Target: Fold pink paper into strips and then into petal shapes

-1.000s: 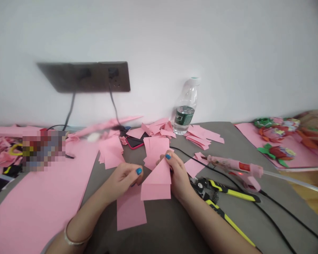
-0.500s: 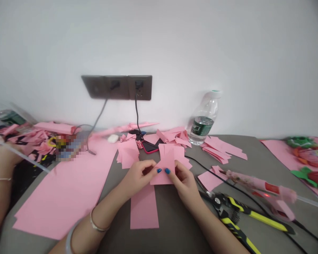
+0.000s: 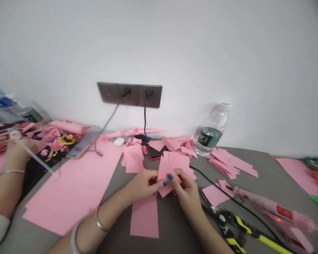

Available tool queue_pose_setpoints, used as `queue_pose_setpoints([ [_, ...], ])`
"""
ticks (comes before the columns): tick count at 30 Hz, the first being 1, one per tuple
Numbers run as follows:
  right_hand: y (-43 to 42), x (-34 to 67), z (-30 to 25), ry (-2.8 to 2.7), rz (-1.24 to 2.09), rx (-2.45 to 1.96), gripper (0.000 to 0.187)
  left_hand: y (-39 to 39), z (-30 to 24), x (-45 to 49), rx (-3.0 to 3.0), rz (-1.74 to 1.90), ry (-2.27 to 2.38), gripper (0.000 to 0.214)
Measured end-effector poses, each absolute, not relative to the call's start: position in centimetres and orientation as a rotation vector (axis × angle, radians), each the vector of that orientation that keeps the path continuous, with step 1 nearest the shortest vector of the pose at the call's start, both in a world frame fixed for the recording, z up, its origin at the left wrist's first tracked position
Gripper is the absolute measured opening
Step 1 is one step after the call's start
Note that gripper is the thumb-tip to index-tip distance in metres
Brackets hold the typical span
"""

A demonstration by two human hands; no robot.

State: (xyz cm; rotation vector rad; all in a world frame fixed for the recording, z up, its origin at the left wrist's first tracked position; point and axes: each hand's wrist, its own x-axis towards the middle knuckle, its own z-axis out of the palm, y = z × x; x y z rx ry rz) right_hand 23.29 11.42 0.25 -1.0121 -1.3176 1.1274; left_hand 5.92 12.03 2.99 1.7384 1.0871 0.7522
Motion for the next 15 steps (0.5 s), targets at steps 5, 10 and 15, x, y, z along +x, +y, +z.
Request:
queue_pose_setpoints([
  [5, 11.41, 23.14, 0.52, -1.323, 1.128, -0.979, 0.028, 11.68, 3.11, 6.03, 1.745, 0.746, 1.122, 0.036],
  [10, 11.42, 22.84, 0.74, -1.281, 1.132, -0.958, 0.031, 11.65, 2.89, 6.13, 1.723, 0.738, 1.126, 0.034],
  [15, 11.74, 22.56, 0.92, -1.255, 1.130, -0.935, 0.039, 12.00, 2.77, 6.25, 1.697, 0.757, 1.118, 0.040],
])
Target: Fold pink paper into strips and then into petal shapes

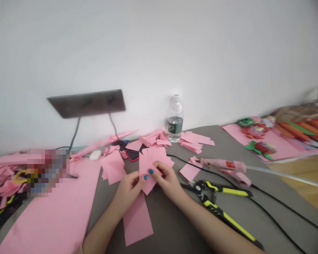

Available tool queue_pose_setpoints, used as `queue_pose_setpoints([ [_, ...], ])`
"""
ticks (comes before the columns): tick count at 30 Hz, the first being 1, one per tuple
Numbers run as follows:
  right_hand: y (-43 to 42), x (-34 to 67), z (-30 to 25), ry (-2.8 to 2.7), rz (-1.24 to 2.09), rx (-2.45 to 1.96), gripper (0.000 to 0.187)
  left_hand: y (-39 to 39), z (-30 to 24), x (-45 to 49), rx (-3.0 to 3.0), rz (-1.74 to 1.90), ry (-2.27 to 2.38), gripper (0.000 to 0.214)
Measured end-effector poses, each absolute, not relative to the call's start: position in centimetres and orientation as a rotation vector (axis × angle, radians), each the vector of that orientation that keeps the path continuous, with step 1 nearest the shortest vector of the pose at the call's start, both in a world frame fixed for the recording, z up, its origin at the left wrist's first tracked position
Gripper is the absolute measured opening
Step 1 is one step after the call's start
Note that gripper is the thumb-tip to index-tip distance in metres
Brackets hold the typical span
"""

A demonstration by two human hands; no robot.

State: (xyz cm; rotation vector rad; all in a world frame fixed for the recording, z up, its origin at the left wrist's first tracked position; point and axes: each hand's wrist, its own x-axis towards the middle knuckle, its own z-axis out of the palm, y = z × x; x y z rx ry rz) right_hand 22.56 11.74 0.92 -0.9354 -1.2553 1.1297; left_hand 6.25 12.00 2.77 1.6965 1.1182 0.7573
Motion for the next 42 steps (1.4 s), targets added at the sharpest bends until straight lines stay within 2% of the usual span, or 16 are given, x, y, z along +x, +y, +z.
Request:
queue_pose_setpoints([
  [10, 11.7, 22.9, 1.1, -1.241, 1.146, -0.945, 0.043, 12.0, 2.8, 6.1, 1.711, 0.757, 1.121, 0.042],
  [21, 11.1, 23.3, 0.9, -1.168, 1.219, -0.928, 0.027, 11.6, 2.9, 6.8, 1.678, 0.710, 1.064, 0.036],
  [27, 10.8, 23.4, 1.2, -1.294, 1.349, -0.884, 0.024, 11.7, 3.5, 6.0, 1.735, 1.003, 1.137, 0.026],
  [31, 10.5, 23.4, 1.2, -1.281, 1.281, -0.948, 0.020, 11.7, 3.8, 5.9, 1.757, 1.015, 1.131, 0.028],
  [42, 10.0, 23.7, 1.3, -1.209, 1.168, -0.979, 0.025, 11.6, 4.6, 6.1, 1.810, 0.867, 1.107, 0.027],
])
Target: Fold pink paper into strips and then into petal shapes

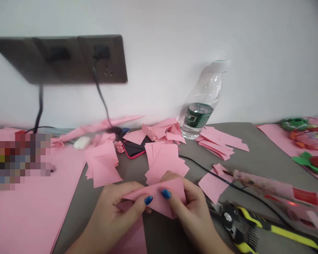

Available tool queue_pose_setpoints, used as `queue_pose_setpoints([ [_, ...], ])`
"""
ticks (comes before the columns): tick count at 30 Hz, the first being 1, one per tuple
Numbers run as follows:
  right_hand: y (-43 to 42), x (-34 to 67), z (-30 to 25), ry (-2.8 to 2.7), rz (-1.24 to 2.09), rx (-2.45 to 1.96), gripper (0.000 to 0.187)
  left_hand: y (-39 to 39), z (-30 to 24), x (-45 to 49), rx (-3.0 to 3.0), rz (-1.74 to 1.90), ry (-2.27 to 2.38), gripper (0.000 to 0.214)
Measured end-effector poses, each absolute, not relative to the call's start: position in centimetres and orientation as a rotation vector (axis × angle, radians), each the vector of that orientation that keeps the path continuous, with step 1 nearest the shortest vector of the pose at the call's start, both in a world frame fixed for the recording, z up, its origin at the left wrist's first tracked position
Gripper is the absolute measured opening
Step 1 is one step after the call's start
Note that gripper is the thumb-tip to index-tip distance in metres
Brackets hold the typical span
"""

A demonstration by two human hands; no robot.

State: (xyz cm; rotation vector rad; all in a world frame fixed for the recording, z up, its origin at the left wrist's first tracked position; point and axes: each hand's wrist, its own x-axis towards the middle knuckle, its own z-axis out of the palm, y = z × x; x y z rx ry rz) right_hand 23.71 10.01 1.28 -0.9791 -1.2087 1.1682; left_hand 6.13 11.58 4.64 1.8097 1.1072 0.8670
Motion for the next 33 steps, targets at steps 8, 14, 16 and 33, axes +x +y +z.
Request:
queue_pose_setpoints([
  [8, 10.23, 23.78, 1.61, -1.190, 1.123, -0.995, 0.025, 11.70, 4.41, 5.99, 1.803, 0.946, 1.088, 0.019],
  [14, 10.04, 23.73, 1.57, -1.195, 1.103, -1.021, 0.024, 11.60, 4.36, 5.89, 1.812, 0.954, 1.101, 0.020],
  [16, 10.00, 23.75, 1.57, -1.199, 1.092, -1.041, 0.024, 11.60, 4.40, 5.92, 1.806, 0.942, 1.087, 0.021],
  [33, 9.78, 23.86, 1.28, -1.174, 1.069, -1.128, 0.027, 11.53, 4.68, 5.91, 1.819, 0.953, 1.162, 0.017],
])
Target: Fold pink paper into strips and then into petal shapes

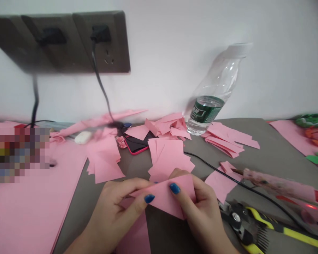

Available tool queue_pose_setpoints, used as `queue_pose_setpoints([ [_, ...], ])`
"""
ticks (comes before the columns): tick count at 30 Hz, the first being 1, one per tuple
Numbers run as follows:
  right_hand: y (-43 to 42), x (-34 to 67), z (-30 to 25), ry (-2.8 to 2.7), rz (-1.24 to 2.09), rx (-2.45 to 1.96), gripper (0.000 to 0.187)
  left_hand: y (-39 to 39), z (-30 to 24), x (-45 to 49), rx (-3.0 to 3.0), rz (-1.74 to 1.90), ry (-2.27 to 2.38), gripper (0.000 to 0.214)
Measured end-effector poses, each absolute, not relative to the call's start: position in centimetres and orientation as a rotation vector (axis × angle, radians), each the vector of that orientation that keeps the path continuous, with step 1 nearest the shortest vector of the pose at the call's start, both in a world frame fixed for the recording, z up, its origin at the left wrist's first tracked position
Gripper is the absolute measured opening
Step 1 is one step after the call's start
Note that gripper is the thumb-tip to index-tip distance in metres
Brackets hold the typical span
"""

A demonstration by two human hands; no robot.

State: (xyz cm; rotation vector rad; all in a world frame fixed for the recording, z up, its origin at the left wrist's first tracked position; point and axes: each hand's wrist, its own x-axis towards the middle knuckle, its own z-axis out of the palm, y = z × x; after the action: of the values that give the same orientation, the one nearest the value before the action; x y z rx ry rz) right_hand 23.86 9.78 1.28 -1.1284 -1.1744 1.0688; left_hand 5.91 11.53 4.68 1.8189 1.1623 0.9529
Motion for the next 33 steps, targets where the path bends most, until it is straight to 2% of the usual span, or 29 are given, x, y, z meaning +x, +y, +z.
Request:
queue_pose_setpoints([
  [22, 9.94, 23.82, 1.08, -1.222, 1.063, -1.073, 0.033, 11.56, 4.68, 5.61, 1.434, 0.943, 1.215, 0.018],
  [33, 9.99, 24.26, 1.64, -1.545, 1.400, -0.929, 0.040, 11.90, 5.01, 5.37, 1.690, 1.090, 1.174, 0.032],
])
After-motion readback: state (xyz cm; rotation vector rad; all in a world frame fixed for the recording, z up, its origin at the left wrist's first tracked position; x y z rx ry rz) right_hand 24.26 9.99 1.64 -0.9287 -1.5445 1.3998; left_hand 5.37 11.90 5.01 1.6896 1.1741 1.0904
